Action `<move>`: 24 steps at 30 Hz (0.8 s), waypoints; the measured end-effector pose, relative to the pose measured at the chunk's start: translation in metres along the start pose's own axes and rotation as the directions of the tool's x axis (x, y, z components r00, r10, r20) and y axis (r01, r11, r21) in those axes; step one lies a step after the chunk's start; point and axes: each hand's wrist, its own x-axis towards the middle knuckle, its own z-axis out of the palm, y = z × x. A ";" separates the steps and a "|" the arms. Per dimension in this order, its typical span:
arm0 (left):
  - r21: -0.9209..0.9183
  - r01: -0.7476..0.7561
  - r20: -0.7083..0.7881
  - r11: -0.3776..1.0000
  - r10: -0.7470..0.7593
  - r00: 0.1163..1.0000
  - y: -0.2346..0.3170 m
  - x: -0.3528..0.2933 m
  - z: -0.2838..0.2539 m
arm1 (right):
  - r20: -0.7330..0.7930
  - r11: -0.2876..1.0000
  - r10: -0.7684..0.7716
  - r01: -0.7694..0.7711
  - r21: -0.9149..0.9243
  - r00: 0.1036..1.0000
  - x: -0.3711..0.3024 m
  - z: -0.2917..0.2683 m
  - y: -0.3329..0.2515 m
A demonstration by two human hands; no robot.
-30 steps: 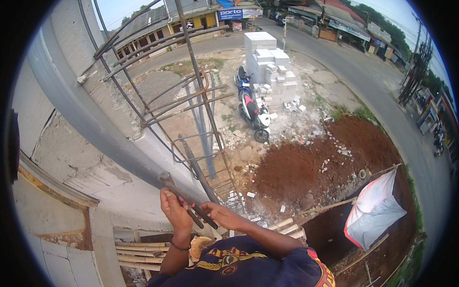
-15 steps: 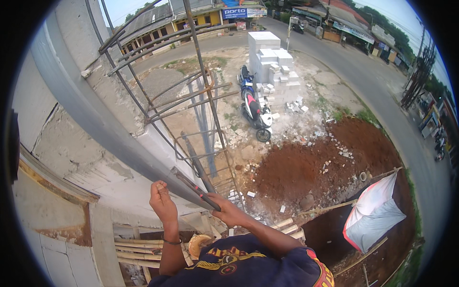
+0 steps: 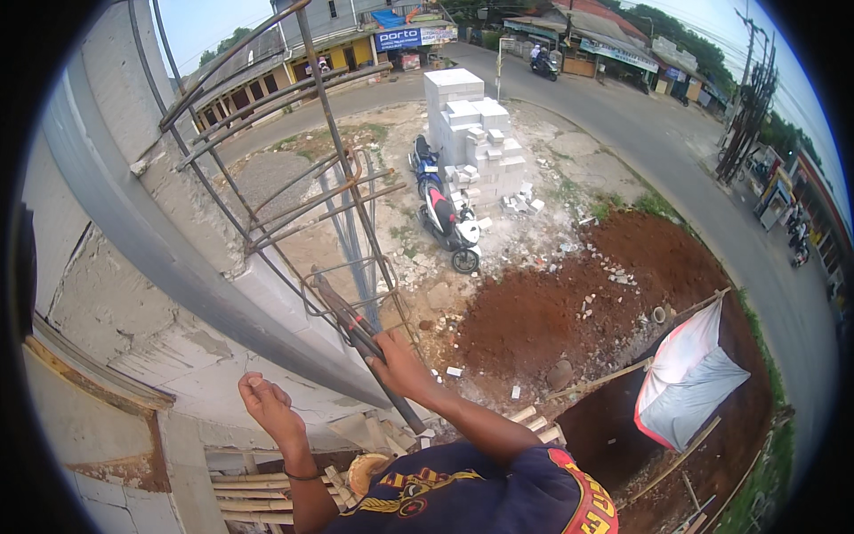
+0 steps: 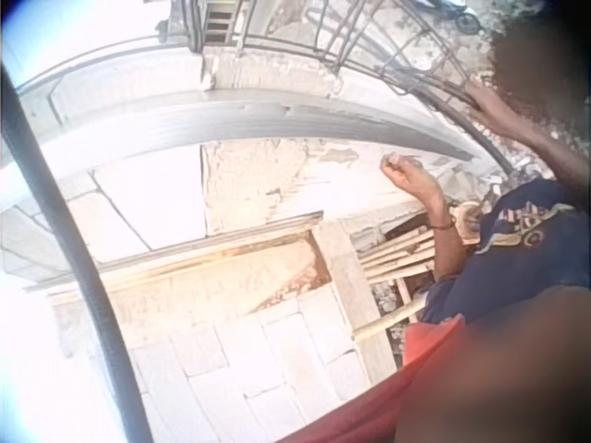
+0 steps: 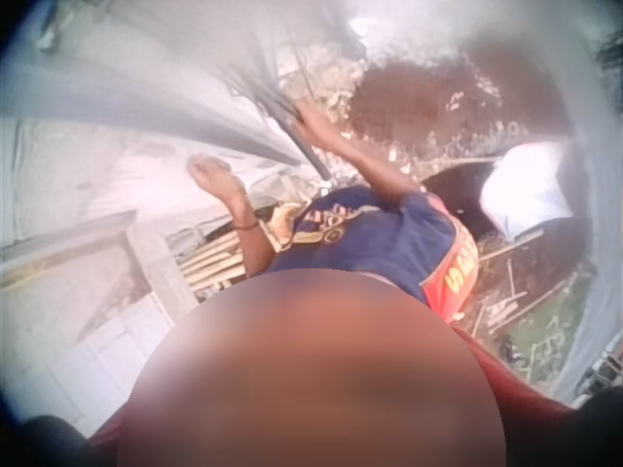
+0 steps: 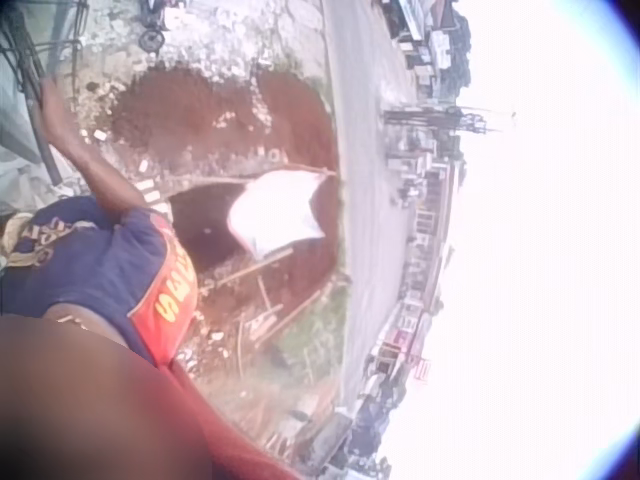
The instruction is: The person assembles a metal scaffolding frame on a construction site. They lift and position metal bars, then secure them using a hammer and wire ties. The person repeatedly hammers and ties the bars to stabilize the structure.
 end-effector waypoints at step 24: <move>-0.043 0.289 0.370 0.956 -0.253 0.894 -0.018 -0.026 0.007 | -0.438 0.901 -0.006 -0.184 -0.392 0.899 0.057 0.037 -0.007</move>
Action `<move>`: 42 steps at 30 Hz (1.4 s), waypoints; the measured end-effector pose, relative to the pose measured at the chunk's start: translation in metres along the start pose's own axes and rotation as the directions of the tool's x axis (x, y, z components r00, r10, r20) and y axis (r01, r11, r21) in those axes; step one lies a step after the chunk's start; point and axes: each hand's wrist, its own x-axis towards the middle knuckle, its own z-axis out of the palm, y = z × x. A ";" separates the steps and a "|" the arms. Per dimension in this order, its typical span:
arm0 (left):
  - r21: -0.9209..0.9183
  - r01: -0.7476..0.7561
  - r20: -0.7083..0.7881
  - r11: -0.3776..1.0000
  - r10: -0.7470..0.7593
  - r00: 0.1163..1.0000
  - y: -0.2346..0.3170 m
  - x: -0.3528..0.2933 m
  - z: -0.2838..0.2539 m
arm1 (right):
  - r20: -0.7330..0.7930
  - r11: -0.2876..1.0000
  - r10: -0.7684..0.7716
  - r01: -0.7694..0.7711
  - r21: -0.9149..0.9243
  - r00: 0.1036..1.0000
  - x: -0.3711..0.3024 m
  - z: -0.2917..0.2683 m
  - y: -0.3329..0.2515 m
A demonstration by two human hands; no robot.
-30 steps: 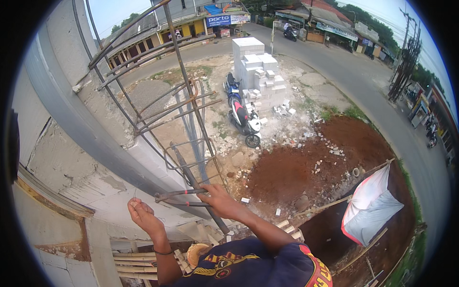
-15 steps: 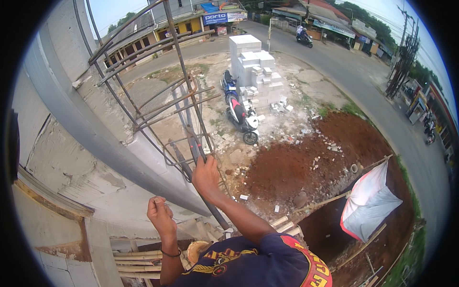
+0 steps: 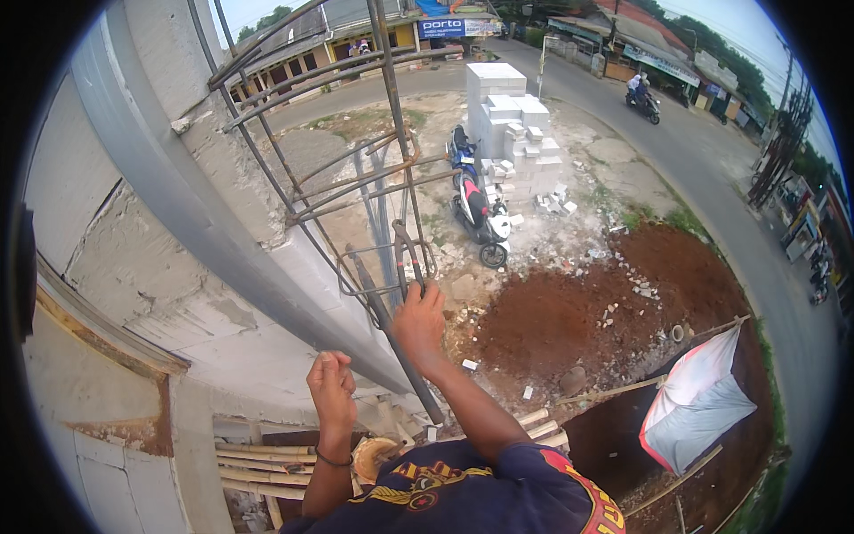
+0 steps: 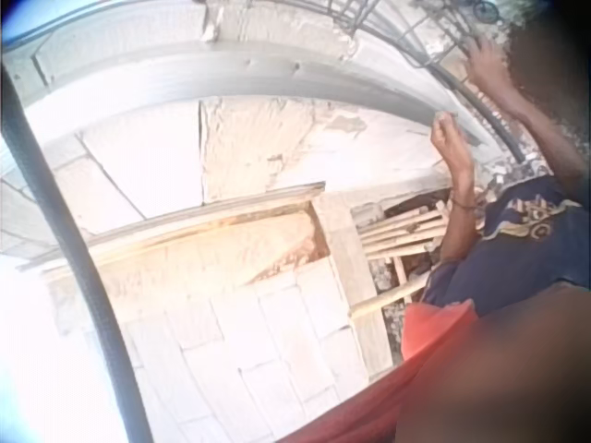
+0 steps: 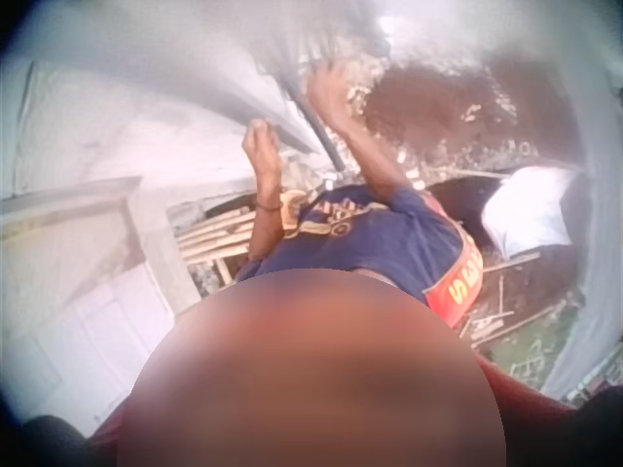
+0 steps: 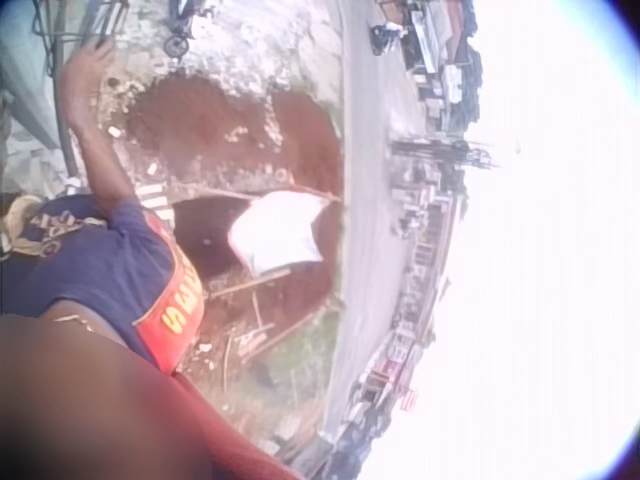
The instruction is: The person assembles a metal scaffolding frame on a construction site. They lift and position metal bars, then secure them using a hammer and wire ties. The person repeatedly hammers and ties the bars to stabilize the structure.
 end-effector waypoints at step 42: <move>-0.577 -0.262 0.189 0.774 0.439 0.879 0.055 0.044 0.007 | 0.733 0.324 -0.398 -0.663 0.675 0.552 -0.047 -0.082 0.002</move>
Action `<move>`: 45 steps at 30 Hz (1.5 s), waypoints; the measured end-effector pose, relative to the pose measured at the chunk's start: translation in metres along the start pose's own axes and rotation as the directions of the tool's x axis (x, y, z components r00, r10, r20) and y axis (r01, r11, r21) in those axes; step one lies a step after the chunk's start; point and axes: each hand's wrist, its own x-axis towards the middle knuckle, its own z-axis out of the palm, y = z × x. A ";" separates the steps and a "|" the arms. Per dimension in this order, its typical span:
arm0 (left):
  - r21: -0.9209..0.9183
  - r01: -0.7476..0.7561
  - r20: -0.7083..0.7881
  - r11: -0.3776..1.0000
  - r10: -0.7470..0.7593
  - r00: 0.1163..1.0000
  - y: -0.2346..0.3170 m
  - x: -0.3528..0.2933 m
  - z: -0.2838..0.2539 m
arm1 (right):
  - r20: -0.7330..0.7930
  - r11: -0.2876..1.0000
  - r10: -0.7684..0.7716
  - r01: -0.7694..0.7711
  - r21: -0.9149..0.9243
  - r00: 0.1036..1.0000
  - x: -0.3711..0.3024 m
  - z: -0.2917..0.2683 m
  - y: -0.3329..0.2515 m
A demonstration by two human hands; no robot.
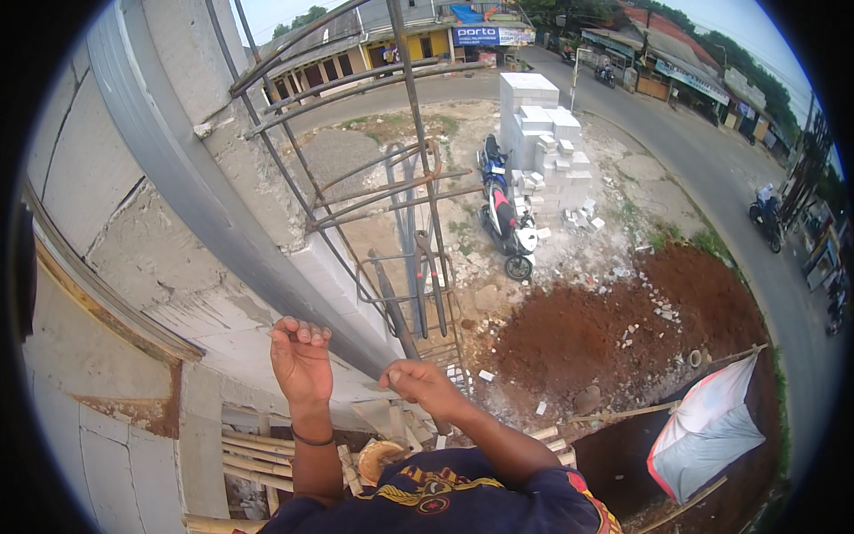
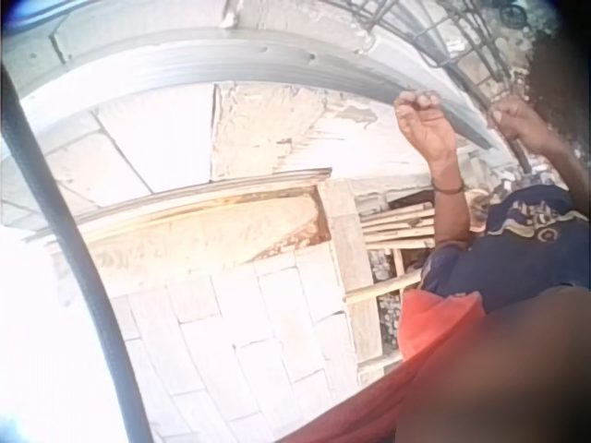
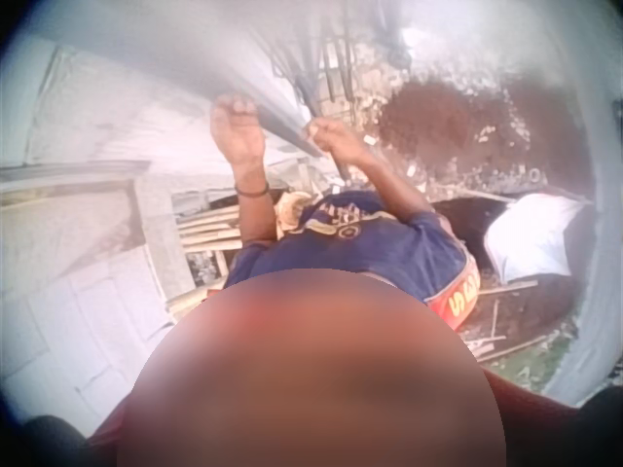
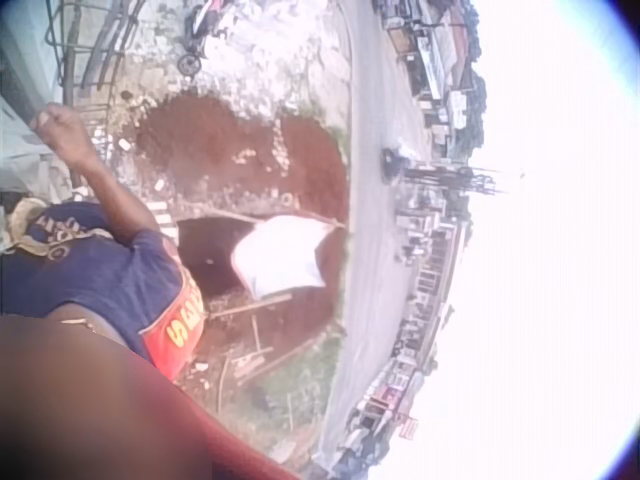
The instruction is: The person assembles a metal scaffolding frame on a construction site. They lift and position metal bars, then secure them using a hammer and wire ties. The person repeatedly hammers and ties the bars to stabilize the structure.
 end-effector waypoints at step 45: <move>0.754 -0.434 0.479 0.493 0.039 0.877 0.027 0.000 0.034 | 0.108 0.811 -0.047 -0.025 0.585 0.993 0.004 -0.013 -0.020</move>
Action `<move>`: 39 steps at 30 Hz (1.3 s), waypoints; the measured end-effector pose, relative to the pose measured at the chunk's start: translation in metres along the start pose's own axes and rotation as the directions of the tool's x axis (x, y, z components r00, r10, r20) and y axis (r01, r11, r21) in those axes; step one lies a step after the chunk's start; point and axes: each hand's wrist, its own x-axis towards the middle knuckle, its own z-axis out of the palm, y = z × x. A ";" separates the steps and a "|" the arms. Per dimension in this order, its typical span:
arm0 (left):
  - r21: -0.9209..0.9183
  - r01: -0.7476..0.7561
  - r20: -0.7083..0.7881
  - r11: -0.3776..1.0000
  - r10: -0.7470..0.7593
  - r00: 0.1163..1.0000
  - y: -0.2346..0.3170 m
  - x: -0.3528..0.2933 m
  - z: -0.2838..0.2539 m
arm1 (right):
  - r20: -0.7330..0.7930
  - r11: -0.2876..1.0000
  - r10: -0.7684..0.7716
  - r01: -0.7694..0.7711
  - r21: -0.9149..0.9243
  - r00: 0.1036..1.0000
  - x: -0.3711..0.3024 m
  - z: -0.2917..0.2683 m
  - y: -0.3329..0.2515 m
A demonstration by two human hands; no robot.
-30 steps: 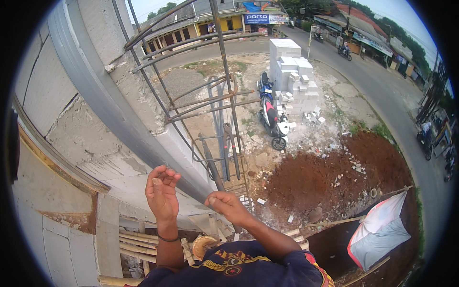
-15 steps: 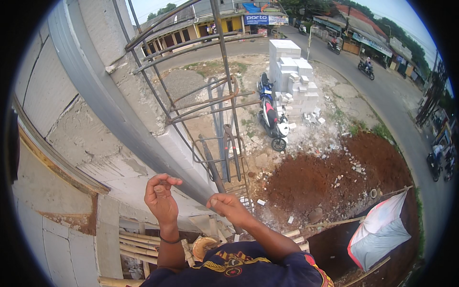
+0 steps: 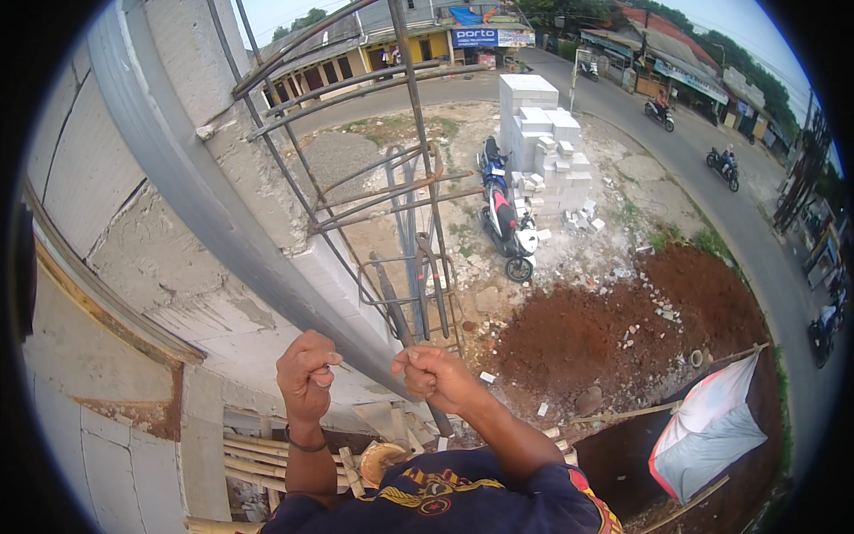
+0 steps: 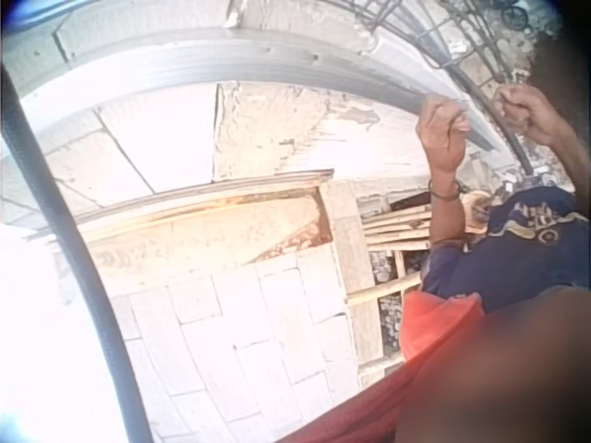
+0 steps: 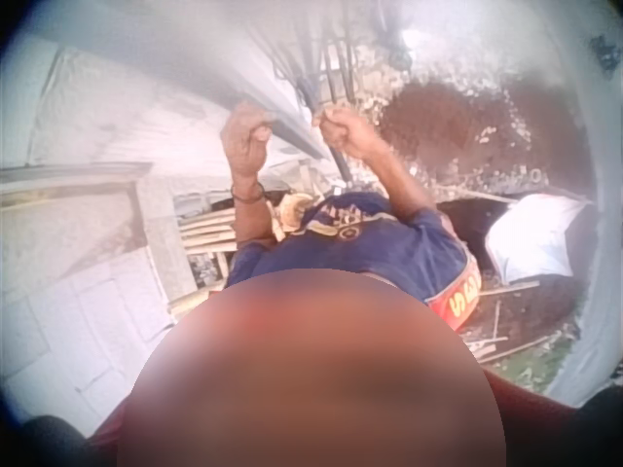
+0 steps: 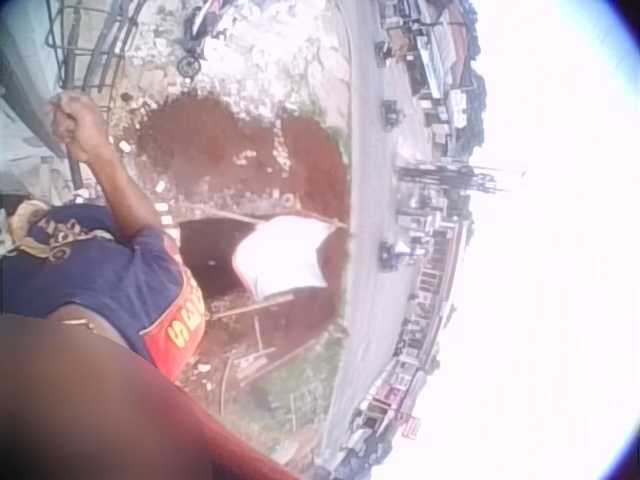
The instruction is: The person assembles a metal scaffolding frame on a construction site. They lift and position metal bars, then secure them using a hammer and wire ties. The person repeatedly hammers and ties the bars to stabilize the structure.
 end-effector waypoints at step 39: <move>0.696 -0.113 -0.198 0.709 0.340 0.919 0.031 0.126 -0.057 | 0.020 0.682 -0.659 0.609 -0.406 0.752 0.162 0.142 -0.086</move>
